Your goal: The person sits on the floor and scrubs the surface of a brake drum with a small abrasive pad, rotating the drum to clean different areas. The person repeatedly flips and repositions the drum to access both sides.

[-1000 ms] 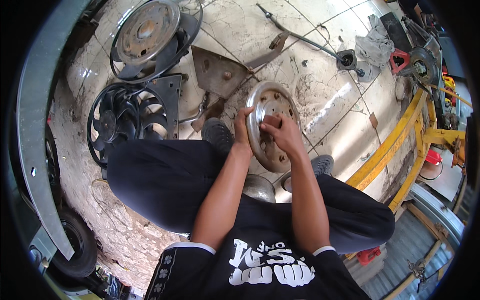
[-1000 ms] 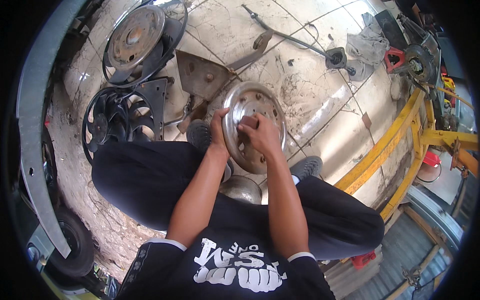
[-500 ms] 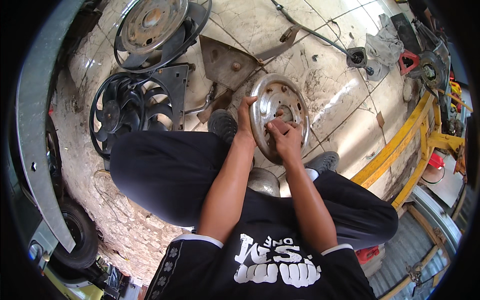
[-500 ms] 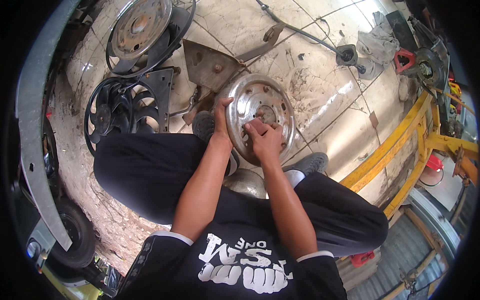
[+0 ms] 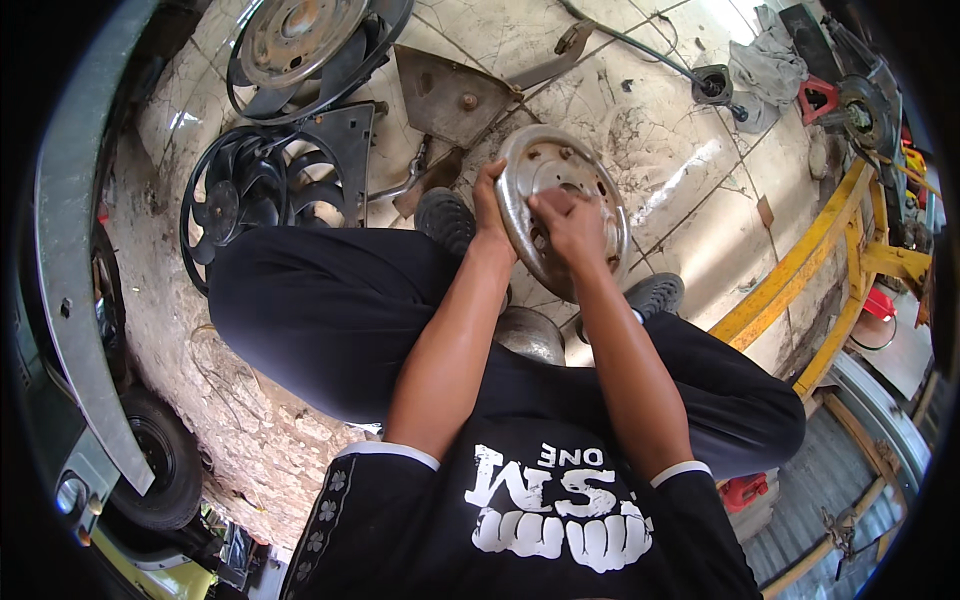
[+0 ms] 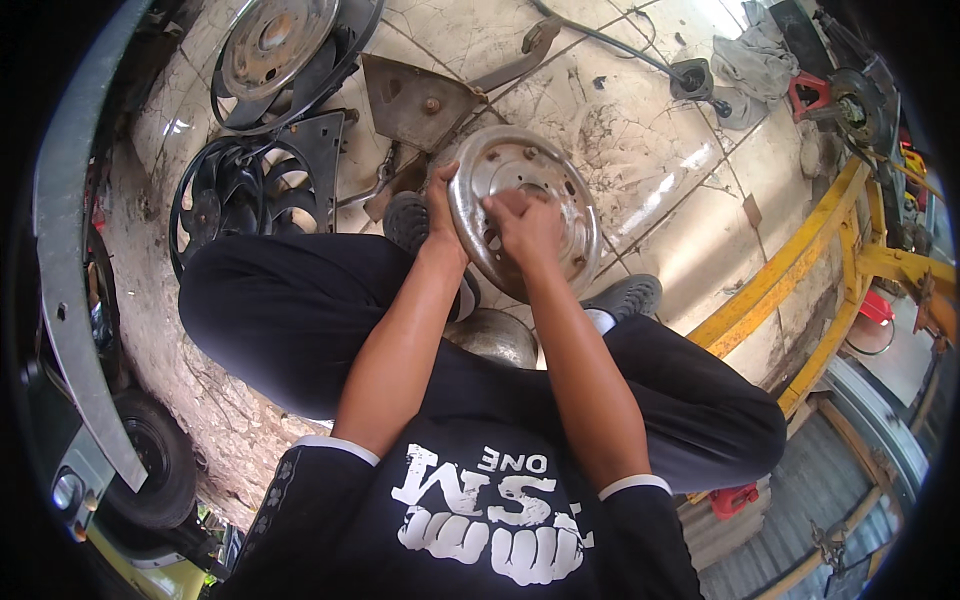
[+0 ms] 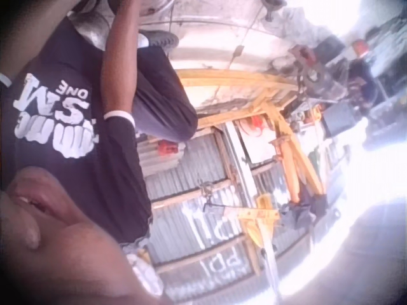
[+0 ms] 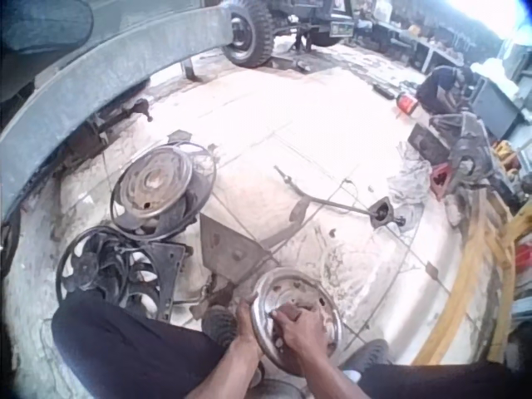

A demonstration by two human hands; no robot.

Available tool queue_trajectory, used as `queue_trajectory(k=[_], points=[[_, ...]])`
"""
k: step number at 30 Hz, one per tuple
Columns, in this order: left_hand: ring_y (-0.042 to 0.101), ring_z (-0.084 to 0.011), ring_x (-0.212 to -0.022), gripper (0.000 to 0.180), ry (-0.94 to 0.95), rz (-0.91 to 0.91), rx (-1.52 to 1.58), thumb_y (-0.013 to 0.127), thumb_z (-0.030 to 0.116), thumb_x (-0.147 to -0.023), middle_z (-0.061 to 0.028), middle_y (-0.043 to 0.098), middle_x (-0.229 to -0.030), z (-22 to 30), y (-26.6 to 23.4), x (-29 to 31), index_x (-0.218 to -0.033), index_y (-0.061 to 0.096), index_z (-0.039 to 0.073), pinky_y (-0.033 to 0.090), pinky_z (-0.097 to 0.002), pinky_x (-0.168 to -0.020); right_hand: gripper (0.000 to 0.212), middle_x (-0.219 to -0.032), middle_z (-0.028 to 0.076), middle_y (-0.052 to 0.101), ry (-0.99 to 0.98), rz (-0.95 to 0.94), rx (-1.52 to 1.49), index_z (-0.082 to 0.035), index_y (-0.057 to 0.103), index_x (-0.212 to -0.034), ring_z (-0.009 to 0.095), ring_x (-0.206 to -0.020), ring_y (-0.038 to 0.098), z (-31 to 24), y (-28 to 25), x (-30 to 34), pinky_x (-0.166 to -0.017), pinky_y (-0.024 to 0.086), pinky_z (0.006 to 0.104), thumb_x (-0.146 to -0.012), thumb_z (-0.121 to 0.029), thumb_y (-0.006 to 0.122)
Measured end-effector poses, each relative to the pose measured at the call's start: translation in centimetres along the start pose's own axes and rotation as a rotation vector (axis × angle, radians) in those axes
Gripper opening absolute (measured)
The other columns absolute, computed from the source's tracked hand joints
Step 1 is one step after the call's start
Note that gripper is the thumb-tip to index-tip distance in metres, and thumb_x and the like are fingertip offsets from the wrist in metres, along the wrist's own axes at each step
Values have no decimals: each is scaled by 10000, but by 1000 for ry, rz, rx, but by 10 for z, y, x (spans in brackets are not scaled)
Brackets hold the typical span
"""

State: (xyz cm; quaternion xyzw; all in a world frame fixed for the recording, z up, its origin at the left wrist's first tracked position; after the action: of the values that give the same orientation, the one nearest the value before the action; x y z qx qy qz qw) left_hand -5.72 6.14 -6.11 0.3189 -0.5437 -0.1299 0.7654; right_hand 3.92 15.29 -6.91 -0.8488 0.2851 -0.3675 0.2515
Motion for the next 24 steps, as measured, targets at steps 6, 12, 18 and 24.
queue_trajectory(k=[6,12,18,24], points=[[709,-351,-863,770,-118,-77,-41,572,615,-820,-186,687,-1080,0,1,-4,-1320,609,31,592,-470,-784,502,-820,101,765,218,-52,-298,-2,804,-988,256,-757,726,6,7,-6,-753,543,381,-819,-473,855],[694,-402,-1033,795,-27,-196,-60,597,577,-827,-233,652,-1225,10,0,-4,-1386,550,15,583,-527,-924,560,-826,126,762,29,37,-91,20,795,-996,271,-796,735,-12,1,17,-767,537,385,-799,-501,858],[716,-380,-906,734,-65,-140,40,580,545,-835,-211,668,-1163,5,-2,0,-1359,561,31,631,-483,-777,516,-830,122,759,38,45,-84,44,785,-1004,200,-776,707,-10,-4,14,-744,529,348,-836,-438,855],[708,-359,-852,741,-8,-104,-35,554,579,-817,-179,678,-1122,2,4,5,-1316,600,34,613,-488,-777,403,-864,85,749,238,-166,-435,36,778,-1041,146,-741,662,-19,-8,19,-701,512,324,-873,-320,861]])
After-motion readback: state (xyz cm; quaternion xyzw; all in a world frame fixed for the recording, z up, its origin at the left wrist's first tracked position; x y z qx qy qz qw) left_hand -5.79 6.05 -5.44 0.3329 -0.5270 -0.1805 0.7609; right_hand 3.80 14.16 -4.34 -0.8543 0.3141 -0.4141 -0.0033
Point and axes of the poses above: each hand's wrist, its own x-axis away from the middle knuckle, its own y-axis out of the palm, z = x × y, the point moved 3 cm from there along -x, towards the middle knuckle
